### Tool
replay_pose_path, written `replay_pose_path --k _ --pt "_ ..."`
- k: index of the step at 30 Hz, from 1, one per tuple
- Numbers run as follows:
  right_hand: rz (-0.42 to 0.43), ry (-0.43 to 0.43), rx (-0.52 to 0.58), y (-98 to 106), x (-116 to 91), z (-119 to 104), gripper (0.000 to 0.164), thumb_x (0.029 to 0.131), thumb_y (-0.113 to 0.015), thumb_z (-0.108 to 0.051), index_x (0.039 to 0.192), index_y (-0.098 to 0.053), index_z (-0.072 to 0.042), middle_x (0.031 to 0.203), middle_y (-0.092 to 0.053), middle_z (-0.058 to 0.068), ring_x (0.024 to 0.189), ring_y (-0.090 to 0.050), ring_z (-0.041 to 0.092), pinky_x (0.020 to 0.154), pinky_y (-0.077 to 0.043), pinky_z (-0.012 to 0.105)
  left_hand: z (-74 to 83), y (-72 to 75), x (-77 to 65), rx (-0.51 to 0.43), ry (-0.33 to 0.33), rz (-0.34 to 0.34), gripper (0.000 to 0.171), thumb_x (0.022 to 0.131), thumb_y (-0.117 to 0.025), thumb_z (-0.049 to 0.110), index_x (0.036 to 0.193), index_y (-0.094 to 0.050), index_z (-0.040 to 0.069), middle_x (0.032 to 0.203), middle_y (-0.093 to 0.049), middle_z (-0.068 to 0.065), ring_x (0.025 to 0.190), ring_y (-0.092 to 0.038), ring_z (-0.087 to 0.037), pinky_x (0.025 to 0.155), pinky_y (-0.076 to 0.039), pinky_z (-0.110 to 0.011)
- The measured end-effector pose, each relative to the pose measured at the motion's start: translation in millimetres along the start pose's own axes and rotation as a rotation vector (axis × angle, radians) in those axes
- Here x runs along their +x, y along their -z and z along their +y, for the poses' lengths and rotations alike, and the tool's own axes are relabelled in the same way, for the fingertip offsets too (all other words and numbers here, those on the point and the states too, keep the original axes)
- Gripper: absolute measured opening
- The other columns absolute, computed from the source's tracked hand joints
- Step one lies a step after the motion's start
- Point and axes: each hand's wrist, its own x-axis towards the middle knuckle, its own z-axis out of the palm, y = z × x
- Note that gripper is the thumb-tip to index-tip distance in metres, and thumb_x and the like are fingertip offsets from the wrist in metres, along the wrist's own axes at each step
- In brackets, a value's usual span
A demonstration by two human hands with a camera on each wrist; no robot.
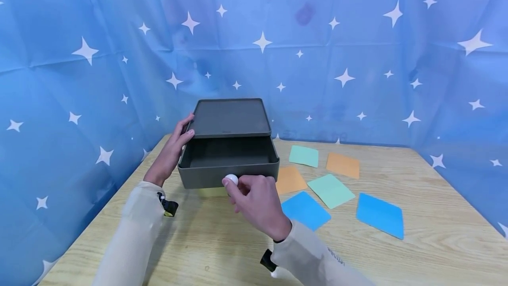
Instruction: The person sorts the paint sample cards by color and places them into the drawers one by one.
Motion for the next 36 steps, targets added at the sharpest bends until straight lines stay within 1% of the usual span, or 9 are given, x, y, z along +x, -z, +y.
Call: replay_pose_path --k 3,7,14,19,24,27,31,34,36 --pt "0.002 0.001 0.001 -0.2 -1.5 -0.5 0.039 0.098 -0.064 -0.03 0.065 -0.069 -0.01 0.058 -0.066 -0.005 0.047 -0.061 0.007 0.055 -0.048 0.019 -0.5 -0.4 -0.2 -0.002 0.007 0.0 0.063 0.105 -0.036 0.053 0.16 -0.009 0.043 0.169 0.003 0.017 0.159 0.002 -0.026 0.12 -0.006 -0.072" --pt "0.02 0.004 -0.005 -0.5 -1.8 -1.6 0.039 0.098 -0.065 -0.029 0.063 -0.067 -0.013 0.056 -0.065 -0.006 0.046 -0.06 0.005 0.054 -0.048 0.02 -0.5 -0.4 0.4 -0.004 -0.016 -0.004 0.063 0.106 -0.035 0.051 0.161 -0.008 0.039 0.169 0.003 0.017 0.159 0.004 -0.022 0.122 -0.005 -0.068" --pt "0.065 0.045 -0.082 0.6 -2.0 -0.5 0.04 0.096 -0.066 -0.03 0.059 -0.064 -0.016 0.052 -0.06 -0.008 0.046 -0.051 -0.004 0.05 -0.042 0.02 0.3 -2.1 1.2 -0.004 -0.044 -0.006 0.064 0.106 -0.034 0.05 0.162 -0.007 0.036 0.169 0.004 0.017 0.159 0.005 -0.019 0.125 -0.006 -0.062" --pt "0.066 0.08 -0.142 2.7 -4.2 3.4 0.041 0.095 -0.068 -0.032 0.058 -0.062 -0.018 0.051 -0.053 -0.011 0.046 -0.043 -0.002 0.048 -0.037 0.02 0.2 -3.2 0.4 -0.006 -0.04 -0.013 0.063 0.107 -0.034 0.05 0.162 -0.007 0.037 0.169 0.005 0.017 0.159 0.006 -0.018 0.125 -0.007 -0.062" --pt "0.013 0.128 -0.193 7.6 -10.4 11.2 0.036 0.094 -0.069 -0.037 0.063 -0.066 -0.019 0.053 -0.049 -0.012 0.05 -0.042 -0.002 0.051 -0.037 0.019 -0.2 -0.9 -2.7 -0.006 -0.032 -0.005 0.063 0.106 -0.034 0.051 0.162 -0.006 0.037 0.169 0.006 0.017 0.159 0.007 -0.019 0.125 -0.007 -0.063" --pt "-0.043 0.157 -0.225 16.0 -15.8 22.4 0.028 0.094 -0.069 -0.038 0.071 -0.072 -0.021 0.058 -0.058 -0.014 0.053 -0.048 -0.005 0.054 -0.042 0.017 -0.8 -0.4 -2.4 -0.005 -0.033 -0.004 0.064 0.106 -0.034 0.052 0.162 -0.006 0.037 0.169 0.005 0.018 0.159 0.006 -0.02 0.125 -0.007 -0.063" --pt "-0.134 0.176 -0.293 33.9 -23.9 47.5 0.02 0.094 -0.068 -0.039 0.084 -0.076 -0.024 0.07 -0.069 -0.016 0.063 -0.06 -0.007 0.061 -0.048 0.016 -1.8 -1.3 -1.8 0.002 -0.025 -0.005 0.064 0.106 -0.034 0.053 0.161 -0.006 0.039 0.169 0.005 0.019 0.159 0.006 -0.019 0.125 -0.007 -0.063" --pt "-0.169 0.156 -0.373 50.2 -29.8 68.1 0.018 0.093 -0.07 -0.039 0.091 -0.075 -0.022 0.082 -0.074 -0.012 0.074 -0.067 0.002 0.066 -0.05 0.02 -1.9 -1.9 -1.2 0.005 -0.016 -0.004 0.063 0.105 -0.034 0.054 0.161 -0.006 0.041 0.168 0.006 0.02 0.159 0.006 -0.019 0.125 -0.006 -0.063" --pt "-0.196 0.113 -0.425 61.6 -33.7 80.3 0.025 0.092 -0.071 -0.039 0.103 -0.074 -0.017 0.098 -0.074 -0.005 0.092 -0.069 0.013 0.077 -0.055 0.028 -1.3 -1.8 -0.7 0.003 -0.015 -0.003 0.063 0.105 -0.034 0.054 0.161 -0.006 0.041 0.168 0.006 0.02 0.159 0.006 -0.019 0.125 -0.006 -0.063"
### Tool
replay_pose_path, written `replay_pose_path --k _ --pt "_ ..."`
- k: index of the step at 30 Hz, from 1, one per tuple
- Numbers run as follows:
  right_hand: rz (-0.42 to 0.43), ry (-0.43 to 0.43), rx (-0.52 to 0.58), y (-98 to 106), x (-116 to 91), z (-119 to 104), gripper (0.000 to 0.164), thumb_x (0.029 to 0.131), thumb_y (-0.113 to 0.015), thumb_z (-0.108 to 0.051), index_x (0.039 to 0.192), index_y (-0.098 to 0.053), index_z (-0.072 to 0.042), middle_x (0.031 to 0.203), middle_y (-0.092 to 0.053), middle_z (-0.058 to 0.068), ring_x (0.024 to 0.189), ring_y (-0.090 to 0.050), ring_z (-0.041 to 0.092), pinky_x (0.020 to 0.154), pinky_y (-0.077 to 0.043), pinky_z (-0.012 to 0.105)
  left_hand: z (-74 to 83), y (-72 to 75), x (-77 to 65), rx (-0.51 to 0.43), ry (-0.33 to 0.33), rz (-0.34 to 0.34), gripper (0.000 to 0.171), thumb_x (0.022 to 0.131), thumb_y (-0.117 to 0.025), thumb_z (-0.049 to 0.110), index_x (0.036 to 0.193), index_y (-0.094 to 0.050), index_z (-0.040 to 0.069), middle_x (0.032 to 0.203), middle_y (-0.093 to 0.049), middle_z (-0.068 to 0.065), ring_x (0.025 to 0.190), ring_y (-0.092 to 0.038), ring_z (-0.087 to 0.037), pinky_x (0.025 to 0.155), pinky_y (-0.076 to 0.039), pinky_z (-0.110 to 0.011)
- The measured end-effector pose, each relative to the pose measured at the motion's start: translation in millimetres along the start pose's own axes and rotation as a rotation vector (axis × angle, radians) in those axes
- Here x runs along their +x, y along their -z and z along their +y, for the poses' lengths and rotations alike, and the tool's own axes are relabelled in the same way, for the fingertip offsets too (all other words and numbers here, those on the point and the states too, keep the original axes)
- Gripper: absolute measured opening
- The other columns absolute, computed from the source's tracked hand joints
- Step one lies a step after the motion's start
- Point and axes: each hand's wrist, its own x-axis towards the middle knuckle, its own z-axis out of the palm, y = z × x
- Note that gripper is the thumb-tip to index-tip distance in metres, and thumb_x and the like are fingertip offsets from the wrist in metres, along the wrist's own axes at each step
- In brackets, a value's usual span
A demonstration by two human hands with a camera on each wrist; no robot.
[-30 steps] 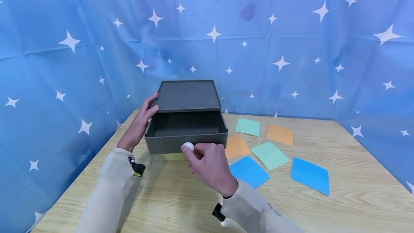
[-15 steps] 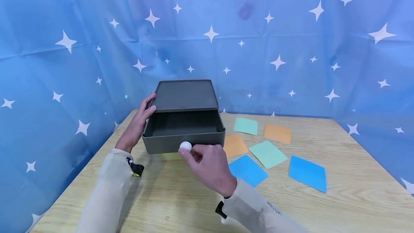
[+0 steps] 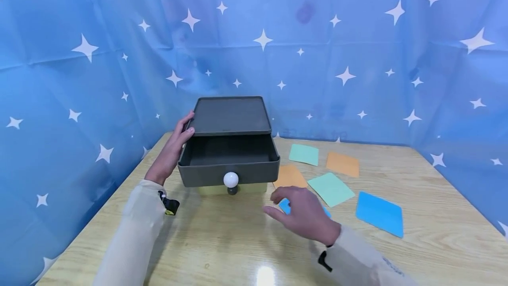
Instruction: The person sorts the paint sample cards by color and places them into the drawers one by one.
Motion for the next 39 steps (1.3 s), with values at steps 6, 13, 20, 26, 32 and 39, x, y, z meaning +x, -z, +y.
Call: replay_pose_path --k 6,13,20,26,32,39 --pt "-0.127 -0.218 -0.147 12.8 -16.0 33.0 0.073 0.081 -0.08 -0.048 0.136 -0.055 -0.008 0.131 -0.058 0.016 0.113 -0.055 0.034 0.081 -0.053 0.045 0.9 0.3 0.6 -0.009 0.001 0.0 0.064 0.105 -0.035 0.055 0.161 -0.006 0.041 0.168 0.006 0.02 0.159 0.007 -0.018 0.125 -0.005 -0.062" --pt "-0.234 -0.359 -0.258 14.9 -21.6 50.1 0.1 0.068 -0.086 -0.058 0.145 -0.045 -0.008 0.12 -0.057 0.02 0.094 -0.054 0.03 0.063 -0.053 0.043 -0.8 -0.4 1.8 -0.025 0.001 0.003 0.063 0.105 -0.034 0.053 0.161 -0.007 0.041 0.169 0.005 0.018 0.159 0.006 -0.018 0.126 -0.004 -0.062" --pt "-0.274 -0.372 -0.318 9.3 -22.1 54.0 0.097 0.067 -0.084 -0.063 0.139 -0.051 -0.007 0.115 -0.058 0.02 0.095 -0.053 0.03 0.065 -0.053 0.046 -0.8 -1.9 1.1 -0.023 -0.016 -0.003 0.062 0.106 -0.034 0.051 0.161 -0.007 0.039 0.169 0.006 0.017 0.159 0.007 -0.019 0.125 -0.003 -0.063" --pt "-0.288 -0.384 -0.295 9.7 -18.3 50.2 0.09 0.069 -0.085 -0.059 0.135 -0.056 -0.005 0.115 -0.056 0.022 0.096 -0.05 0.031 0.067 -0.054 0.046 1.8 -1.3 0.5 -0.022 -0.004 -0.002 0.063 0.106 -0.034 0.052 0.161 -0.007 0.039 0.169 0.006 0.019 0.159 0.007 -0.017 0.126 -0.002 -0.061" --pt "-0.299 -0.401 -0.295 9.1 -13.0 46.3 0.085 0.072 -0.085 -0.053 0.134 -0.056 -0.004 0.114 -0.054 0.023 0.095 -0.049 0.031 0.067 -0.052 0.046 3.5 1.2 3.6 -0.049 0.017 -0.003 0.062 0.104 -0.036 0.056 0.159 -0.009 0.045 0.169 0.004 0.02 0.159 0.001 -0.022 0.122 -0.009 -0.069" --pt "-0.326 -0.375 -0.285 7.7 -12.4 42.6 0.079 0.073 -0.085 -0.046 0.133 -0.056 -0.004 0.11 -0.054 0.021 0.091 -0.048 0.03 0.066 -0.051 0.046 0.4 3.1 0.0 -0.07 0.017 -0.008 0.061 0.105 -0.035 0.053 0.16 -0.009 0.045 0.169 0.005 0.017 0.159 0.0 -0.024 0.121 -0.013 -0.069"
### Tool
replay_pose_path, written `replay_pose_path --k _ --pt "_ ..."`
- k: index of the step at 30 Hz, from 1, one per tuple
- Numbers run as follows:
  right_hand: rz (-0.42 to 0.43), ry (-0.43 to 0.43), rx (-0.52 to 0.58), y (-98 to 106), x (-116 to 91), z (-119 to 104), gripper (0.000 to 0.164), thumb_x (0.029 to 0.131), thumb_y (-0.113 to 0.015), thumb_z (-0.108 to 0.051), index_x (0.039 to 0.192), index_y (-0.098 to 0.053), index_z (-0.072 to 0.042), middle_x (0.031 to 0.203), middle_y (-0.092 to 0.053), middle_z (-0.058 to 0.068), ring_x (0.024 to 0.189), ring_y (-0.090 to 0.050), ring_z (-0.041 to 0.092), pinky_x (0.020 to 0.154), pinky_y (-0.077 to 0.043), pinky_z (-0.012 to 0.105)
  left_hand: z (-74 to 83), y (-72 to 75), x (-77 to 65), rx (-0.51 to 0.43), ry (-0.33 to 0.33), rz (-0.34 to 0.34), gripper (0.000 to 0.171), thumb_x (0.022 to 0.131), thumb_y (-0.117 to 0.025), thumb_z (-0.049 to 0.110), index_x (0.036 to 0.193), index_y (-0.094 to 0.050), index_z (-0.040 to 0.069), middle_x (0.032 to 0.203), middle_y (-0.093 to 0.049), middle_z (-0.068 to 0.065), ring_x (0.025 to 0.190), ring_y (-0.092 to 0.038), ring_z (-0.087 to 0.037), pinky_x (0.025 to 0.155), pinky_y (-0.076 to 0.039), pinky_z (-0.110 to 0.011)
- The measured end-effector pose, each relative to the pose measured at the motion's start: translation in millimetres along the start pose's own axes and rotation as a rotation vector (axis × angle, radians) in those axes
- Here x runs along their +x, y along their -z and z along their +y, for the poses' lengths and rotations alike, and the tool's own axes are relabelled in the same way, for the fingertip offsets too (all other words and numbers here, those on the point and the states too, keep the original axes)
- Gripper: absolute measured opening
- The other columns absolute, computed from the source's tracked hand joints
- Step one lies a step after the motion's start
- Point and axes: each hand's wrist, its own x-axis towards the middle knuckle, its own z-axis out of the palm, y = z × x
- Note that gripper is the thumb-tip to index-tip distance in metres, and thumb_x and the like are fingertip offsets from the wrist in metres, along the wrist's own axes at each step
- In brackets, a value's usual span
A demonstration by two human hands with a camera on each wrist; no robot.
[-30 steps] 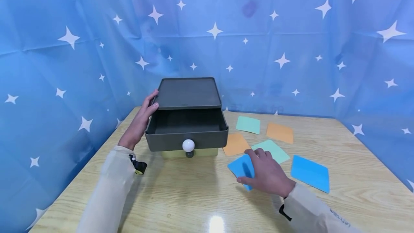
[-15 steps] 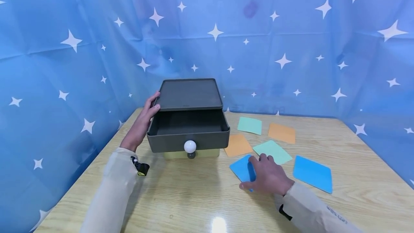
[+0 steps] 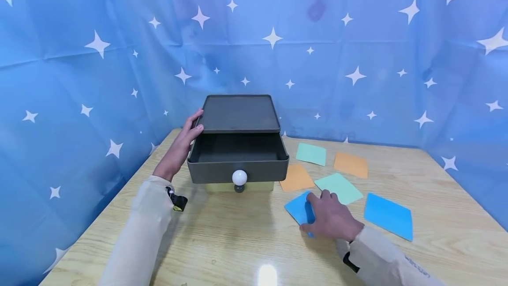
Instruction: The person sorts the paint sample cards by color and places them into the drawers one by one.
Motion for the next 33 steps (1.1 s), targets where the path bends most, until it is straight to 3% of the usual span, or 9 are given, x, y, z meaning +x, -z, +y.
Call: replay_pose_path --k 13,21,33 --pt "0.065 0.067 0.003 11.6 -14.9 13.9 0.071 0.072 -0.088 -0.038 0.129 -0.058 -0.01 0.12 -0.055 0.021 0.095 -0.054 0.032 0.068 -0.054 0.046 0.9 -0.5 0.5 0.002 0.018 0.007 0.061 0.104 -0.036 0.055 0.159 -0.01 0.047 0.169 0.004 0.018 0.159 -0.001 -0.024 0.121 -0.012 -0.069" --pt "0.093 0.112 0.024 20.7 -15.3 18.3 0.066 0.072 -0.089 -0.035 0.126 -0.06 -0.011 0.124 -0.056 0.021 0.099 -0.057 0.033 0.07 -0.057 0.049 -0.6 -1.6 1.3 0.003 0.003 0.006 0.061 0.105 -0.036 0.054 0.159 -0.011 0.044 0.169 0.004 0.02 0.159 0.003 -0.02 0.121 -0.007 -0.071" --pt "0.171 0.144 0.021 25.5 -14.6 17.3 0.057 0.074 -0.086 -0.03 0.123 -0.062 -0.012 0.125 -0.056 0.023 0.103 -0.054 0.038 0.071 -0.054 0.05 -1.1 -1.6 2.4 0.011 0.012 0.0 0.062 0.104 -0.035 0.057 0.159 -0.01 0.046 0.168 0.005 0.022 0.159 0.001 -0.02 0.121 -0.009 -0.069"
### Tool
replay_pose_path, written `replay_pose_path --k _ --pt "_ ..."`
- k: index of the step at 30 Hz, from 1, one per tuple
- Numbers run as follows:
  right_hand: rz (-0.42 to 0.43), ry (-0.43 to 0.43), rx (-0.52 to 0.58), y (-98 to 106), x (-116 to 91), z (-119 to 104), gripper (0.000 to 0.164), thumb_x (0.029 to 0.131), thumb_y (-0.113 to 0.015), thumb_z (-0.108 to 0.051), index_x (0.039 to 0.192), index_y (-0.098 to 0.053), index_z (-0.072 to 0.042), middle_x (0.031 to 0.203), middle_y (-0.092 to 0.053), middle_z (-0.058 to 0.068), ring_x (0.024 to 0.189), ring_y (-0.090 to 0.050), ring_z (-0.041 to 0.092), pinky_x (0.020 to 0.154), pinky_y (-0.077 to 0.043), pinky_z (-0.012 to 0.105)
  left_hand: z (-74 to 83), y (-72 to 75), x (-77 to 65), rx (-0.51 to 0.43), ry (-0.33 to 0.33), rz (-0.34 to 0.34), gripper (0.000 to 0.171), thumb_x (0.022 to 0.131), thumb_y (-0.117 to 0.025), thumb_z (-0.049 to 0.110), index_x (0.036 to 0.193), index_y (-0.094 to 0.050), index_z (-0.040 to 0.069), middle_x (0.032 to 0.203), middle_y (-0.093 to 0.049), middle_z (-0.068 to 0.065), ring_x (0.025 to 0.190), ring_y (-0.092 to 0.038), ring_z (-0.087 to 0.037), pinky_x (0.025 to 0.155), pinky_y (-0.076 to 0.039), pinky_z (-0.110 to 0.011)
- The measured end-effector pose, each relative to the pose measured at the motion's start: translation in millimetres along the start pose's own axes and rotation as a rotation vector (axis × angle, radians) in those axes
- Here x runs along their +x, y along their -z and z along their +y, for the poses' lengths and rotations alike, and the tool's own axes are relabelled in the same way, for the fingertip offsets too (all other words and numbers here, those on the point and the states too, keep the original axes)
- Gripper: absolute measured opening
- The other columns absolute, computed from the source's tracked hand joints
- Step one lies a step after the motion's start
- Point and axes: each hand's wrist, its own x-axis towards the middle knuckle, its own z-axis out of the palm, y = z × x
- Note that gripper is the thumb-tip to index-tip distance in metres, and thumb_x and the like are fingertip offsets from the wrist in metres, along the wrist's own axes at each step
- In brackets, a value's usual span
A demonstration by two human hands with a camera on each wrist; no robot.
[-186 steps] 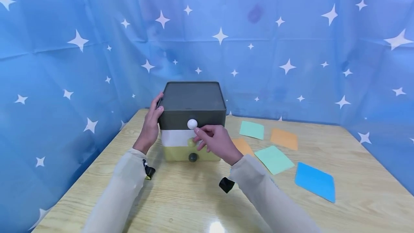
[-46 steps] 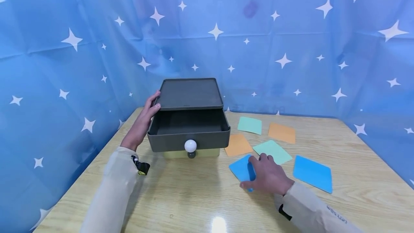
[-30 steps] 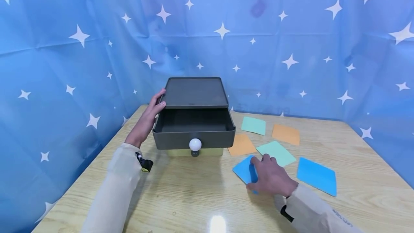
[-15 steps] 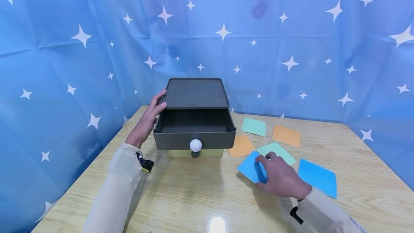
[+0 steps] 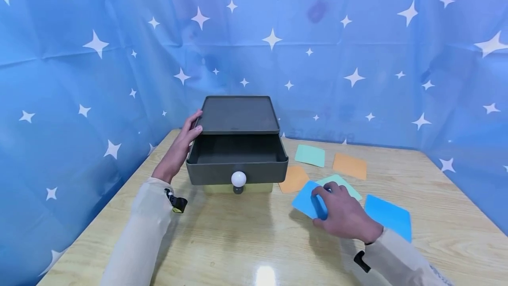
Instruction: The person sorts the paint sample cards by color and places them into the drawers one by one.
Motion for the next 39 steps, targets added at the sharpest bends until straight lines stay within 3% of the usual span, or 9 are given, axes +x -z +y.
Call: replay_pose_path --k 7,14,29,39 --pt "0.109 0.005 -0.007 1.1 4.4 -7.2 0.05 0.076 -0.08 -0.029 0.12 -0.063 -0.013 0.126 -0.057 0.024 0.105 -0.054 0.04 0.071 -0.053 0.049 1.2 0.4 -2.3 -0.016 -0.011 0.018 0.06 0.105 -0.036 0.053 0.159 -0.013 0.044 0.168 0.004 0.022 0.159 0.003 -0.018 0.121 -0.007 -0.07" --pt "0.202 0.016 0.08 7.9 8.7 -9.5 0.048 0.077 -0.074 -0.025 0.122 -0.063 -0.014 0.134 -0.054 0.023 0.109 -0.053 0.04 0.071 -0.053 0.047 0.6 0.6 -0.3 -0.021 -0.02 0.019 0.059 0.105 -0.036 0.052 0.159 -0.014 0.043 0.168 0.003 0.023 0.159 0.004 -0.014 0.122 -0.004 -0.069" --pt "0.243 0.07 0.115 32.6 17.6 -6.2 0.047 0.083 -0.067 -0.024 0.128 -0.06 -0.011 0.138 -0.052 0.022 0.12 -0.049 0.042 0.086 -0.049 0.057 -2.6 0.5 -1.3 -0.016 -0.022 0.024 0.061 0.105 -0.035 0.053 0.16 -0.013 0.04 0.169 0.005 0.018 0.158 0.006 -0.013 0.123 -0.003 -0.066" --pt "0.348 0.115 0.19 61.4 16.9 -12.2 0.047 0.085 -0.07 -0.02 0.129 -0.059 -0.009 0.138 -0.054 0.02 0.123 -0.049 0.042 0.088 -0.049 0.062 -3.1 -1.7 -0.3 -0.004 -0.018 0.016 0.062 0.104 -0.034 0.056 0.16 -0.01 0.044 0.168 0.006 0.022 0.158 0.007 -0.012 0.125 -0.003 -0.064"
